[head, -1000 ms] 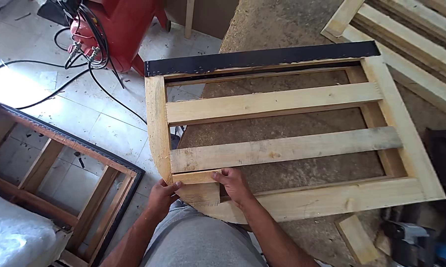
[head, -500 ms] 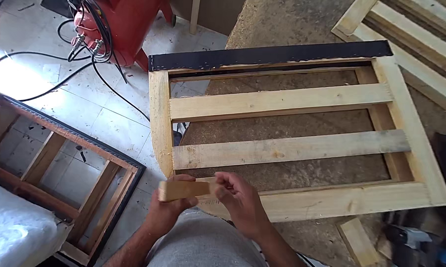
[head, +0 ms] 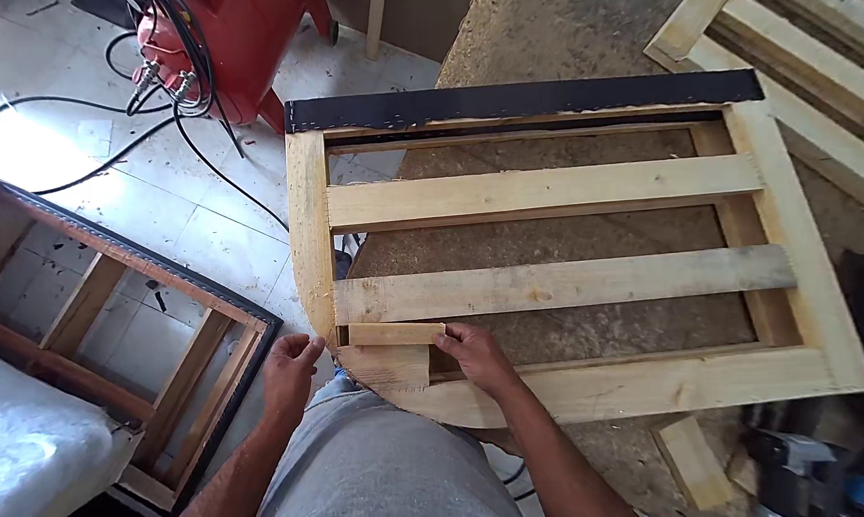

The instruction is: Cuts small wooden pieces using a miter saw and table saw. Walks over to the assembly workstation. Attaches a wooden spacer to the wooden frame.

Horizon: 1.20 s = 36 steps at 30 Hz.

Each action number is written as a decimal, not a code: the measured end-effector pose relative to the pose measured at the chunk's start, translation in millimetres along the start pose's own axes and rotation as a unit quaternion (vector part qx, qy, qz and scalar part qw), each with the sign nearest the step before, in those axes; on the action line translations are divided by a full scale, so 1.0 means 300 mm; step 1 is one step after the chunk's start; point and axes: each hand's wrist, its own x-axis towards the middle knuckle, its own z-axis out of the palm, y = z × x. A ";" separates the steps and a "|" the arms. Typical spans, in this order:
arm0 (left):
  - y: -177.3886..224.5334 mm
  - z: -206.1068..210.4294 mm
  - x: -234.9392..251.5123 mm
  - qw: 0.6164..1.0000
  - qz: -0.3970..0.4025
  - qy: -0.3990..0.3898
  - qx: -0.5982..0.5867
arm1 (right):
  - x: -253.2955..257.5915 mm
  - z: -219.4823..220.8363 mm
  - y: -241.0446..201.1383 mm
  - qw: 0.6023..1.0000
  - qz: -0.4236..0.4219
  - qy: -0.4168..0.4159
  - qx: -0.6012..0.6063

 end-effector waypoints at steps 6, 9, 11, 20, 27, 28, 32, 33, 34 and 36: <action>-0.035 0.065 0.026 0.983 -0.091 -0.108 -0.117 | 0.034 -0.009 -0.021 0.999 0.006 -0.038 0.007; -0.060 0.090 0.043 0.954 -0.097 -0.176 -0.222 | 0.044 -0.001 -0.036 0.999 0.004 -0.030 -0.010; -0.064 0.099 0.056 0.941 -0.099 -0.193 -0.259 | 0.046 0.007 -0.032 1.000 0.010 -0.024 -0.011; -0.070 0.119 0.078 0.923 -0.114 -0.198 -0.309 | 0.061 0.033 -0.059 0.998 0.029 -0.047 -0.040; -0.064 0.136 0.079 0.935 -0.123 -0.156 -0.293 | 0.067 0.071 -0.030 0.998 0.052 -0.017 0.020; -0.064 0.139 0.079 0.937 -0.123 -0.151 -0.290 | 0.069 0.075 -0.021 0.998 0.054 -0.011 0.020; -0.063 0.138 0.081 0.940 -0.122 -0.149 -0.282 | 0.072 0.080 0.003 0.999 0.047 -0.012 0.023; -0.062 0.138 0.082 0.939 -0.125 -0.149 -0.283 | 0.072 0.082 0.006 0.998 0.045 -0.010 0.030; -0.062 0.137 0.083 0.938 -0.127 -0.150 -0.285 | 0.071 0.084 0.007 0.998 0.045 -0.008 0.035; -0.064 0.137 0.089 0.936 -0.131 -0.155 -0.288 | 0.071 0.085 0.006 0.998 0.047 -0.008 0.039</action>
